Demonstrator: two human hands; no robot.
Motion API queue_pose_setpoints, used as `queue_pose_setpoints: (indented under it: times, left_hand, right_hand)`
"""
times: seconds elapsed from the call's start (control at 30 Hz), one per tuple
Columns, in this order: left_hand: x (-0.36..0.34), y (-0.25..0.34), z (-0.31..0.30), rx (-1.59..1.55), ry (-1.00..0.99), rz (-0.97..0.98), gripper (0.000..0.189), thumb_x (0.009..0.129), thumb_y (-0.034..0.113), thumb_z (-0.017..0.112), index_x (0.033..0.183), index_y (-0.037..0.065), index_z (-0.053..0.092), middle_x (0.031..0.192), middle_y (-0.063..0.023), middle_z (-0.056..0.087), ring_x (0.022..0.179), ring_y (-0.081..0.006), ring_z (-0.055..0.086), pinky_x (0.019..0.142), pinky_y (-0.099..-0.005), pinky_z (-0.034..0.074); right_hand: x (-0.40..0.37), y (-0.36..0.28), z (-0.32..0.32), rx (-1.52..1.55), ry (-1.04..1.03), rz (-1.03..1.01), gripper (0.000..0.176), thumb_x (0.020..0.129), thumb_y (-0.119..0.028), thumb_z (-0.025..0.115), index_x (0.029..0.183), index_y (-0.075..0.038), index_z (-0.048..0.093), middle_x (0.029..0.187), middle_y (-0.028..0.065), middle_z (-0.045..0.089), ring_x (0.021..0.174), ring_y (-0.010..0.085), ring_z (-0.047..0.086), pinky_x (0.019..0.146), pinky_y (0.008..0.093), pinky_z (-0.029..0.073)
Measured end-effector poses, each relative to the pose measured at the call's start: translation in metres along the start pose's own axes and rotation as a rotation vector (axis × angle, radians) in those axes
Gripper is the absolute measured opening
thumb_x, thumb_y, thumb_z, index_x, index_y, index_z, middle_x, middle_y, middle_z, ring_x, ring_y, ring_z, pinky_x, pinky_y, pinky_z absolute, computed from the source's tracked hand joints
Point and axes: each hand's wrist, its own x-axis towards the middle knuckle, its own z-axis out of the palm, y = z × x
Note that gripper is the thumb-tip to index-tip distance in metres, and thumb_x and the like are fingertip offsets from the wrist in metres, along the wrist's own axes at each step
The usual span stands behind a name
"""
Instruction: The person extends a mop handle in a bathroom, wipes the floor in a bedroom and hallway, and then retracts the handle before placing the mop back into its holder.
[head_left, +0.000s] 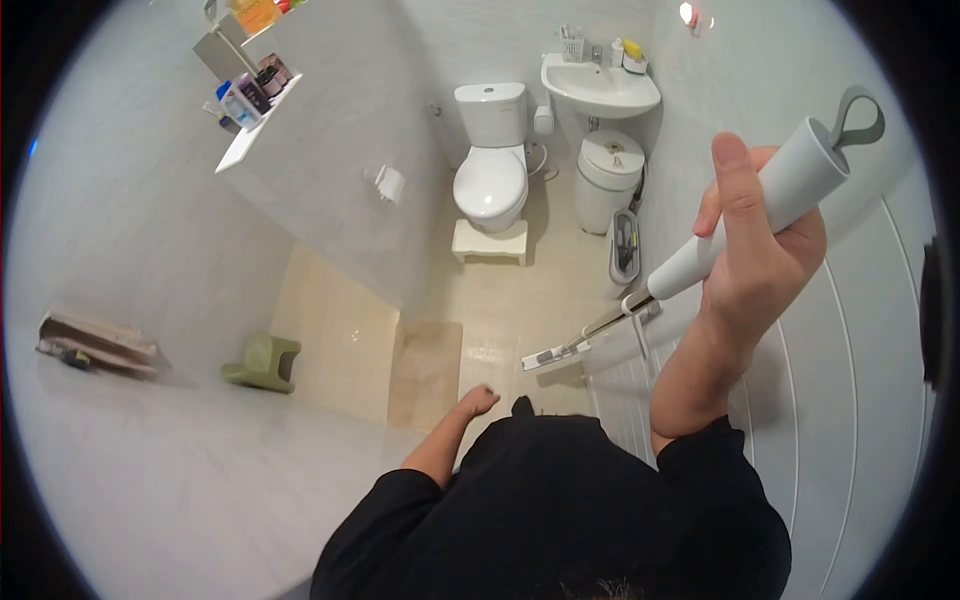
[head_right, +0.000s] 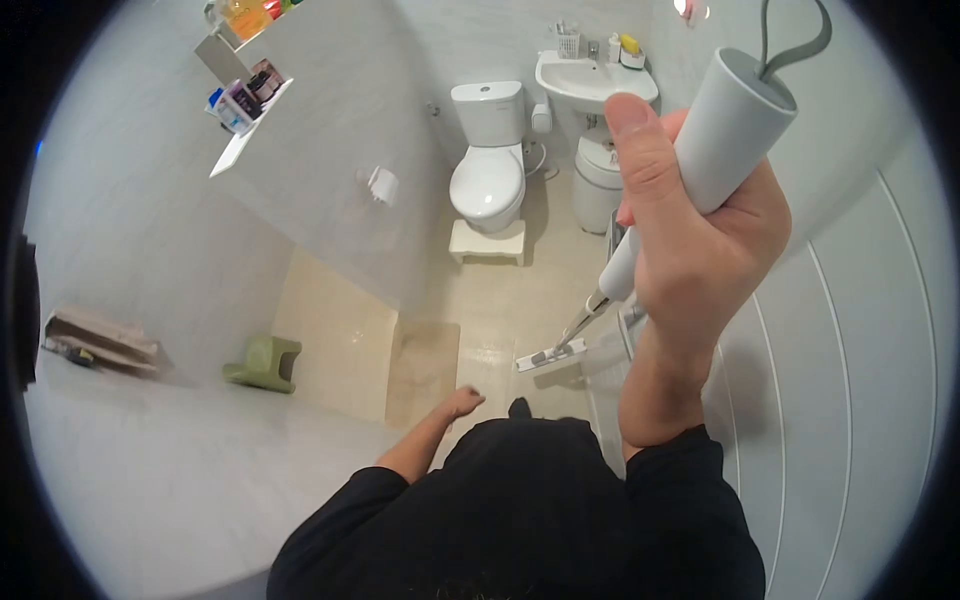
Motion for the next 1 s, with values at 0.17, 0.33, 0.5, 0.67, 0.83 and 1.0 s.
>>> queue_pose_setpoints:
  times: [0.17, 0.33, 0.5, 0.67, 0.83, 1.0]
  left_hand:
    - [0.003, 0.253, -0.148, -0.004, 0.382, 0.864, 0.068, 0.071, 0.026, 0.07, 0.128, 0.002, 0.04, 0.129, -0.0214, 0.044, 0.119, -0.037, 0.043, 0.102, -0.0412, 0.035]
    - [0.017, 0.405, -0.226, -0.375, -0.067, 1.077, 0.029, 0.083, 0.015, 0.062, 0.108, 0.002, 0.055, 0.09, -0.0077, 0.058, 0.085, -0.0146, 0.054, 0.079, -0.0289, 0.043]
    - [0.046, 0.481, -0.254, -0.675, -0.041, 1.059, 0.017, 0.079, 0.011, 0.064, 0.073, 0.002, 0.051, 0.051, -0.0064, 0.043, 0.045, -0.0182, 0.037, 0.046, -0.0312, 0.036]
    - [0.067, 0.539, -0.296, -0.656, -0.057, 1.188, 0.006, 0.079, 0.004, 0.062, 0.079, 0.001, 0.057, 0.05, -0.0031, 0.04, 0.049, -0.0079, 0.035, 0.046, -0.0267, 0.034]
    - [0.104, 0.612, -0.338, -0.673, -0.19, 1.408, 0.02, 0.078, 0.006, 0.062, 0.066, 0.0, 0.048, 0.048, -0.0068, 0.041, 0.046, -0.0121, 0.033, 0.043, -0.0293, 0.033]
    - [0.152, 0.678, -0.359, -0.662, -0.581, 1.483, 0.027, 0.078, 0.01, 0.065, 0.061, 0.0, 0.047, 0.046, -0.0073, 0.041, 0.044, -0.0124, 0.032, 0.042, -0.0303, 0.031]
  right_hand:
    - [0.058, 0.058, 0.052, -0.121, 0.128, -0.107, 0.018, 0.082, -0.013, 0.066, 0.072, 0.0, 0.06, 0.052, 0.0013, 0.047, 0.045, 0.0071, 0.039, 0.046, 0.0216, 0.027]
    - [0.116, 0.099, 0.105, -0.427, 0.265, -0.242, 0.046, 0.09, -0.045, 0.054, 0.064, -0.007, 0.052, 0.046, -0.0015, 0.043, 0.038, 0.007, 0.038, 0.04, 0.02, 0.029]
    - [0.192, 0.191, 0.121, -0.468, 0.395, -0.527, 0.046, 0.089, -0.05, 0.052, 0.075, -0.006, 0.055, 0.05, -0.0024, 0.043, 0.042, 0.0063, 0.038, 0.041, 0.0199, 0.03]
    - [0.247, 0.252, 0.162, -0.461, 0.32, -0.477, 0.045, 0.089, -0.049, 0.052, 0.076, -0.006, 0.055, 0.05, -0.0024, 0.043, 0.042, 0.0064, 0.038, 0.041, 0.0202, 0.031]
    - [0.296, 0.318, 0.186, -0.476, 0.291, -0.461, 0.045, 0.089, -0.048, 0.052, 0.077, -0.006, 0.054, 0.05, -0.0024, 0.043, 0.042, 0.0065, 0.038, 0.041, 0.0204, 0.031]
    - [0.342, 0.365, 0.189, -0.576, 0.327, -0.464, 0.044, 0.09, -0.048, 0.052, 0.077, -0.006, 0.054, 0.05, -0.0024, 0.043, 0.042, 0.0067, 0.038, 0.04, 0.0206, 0.031]
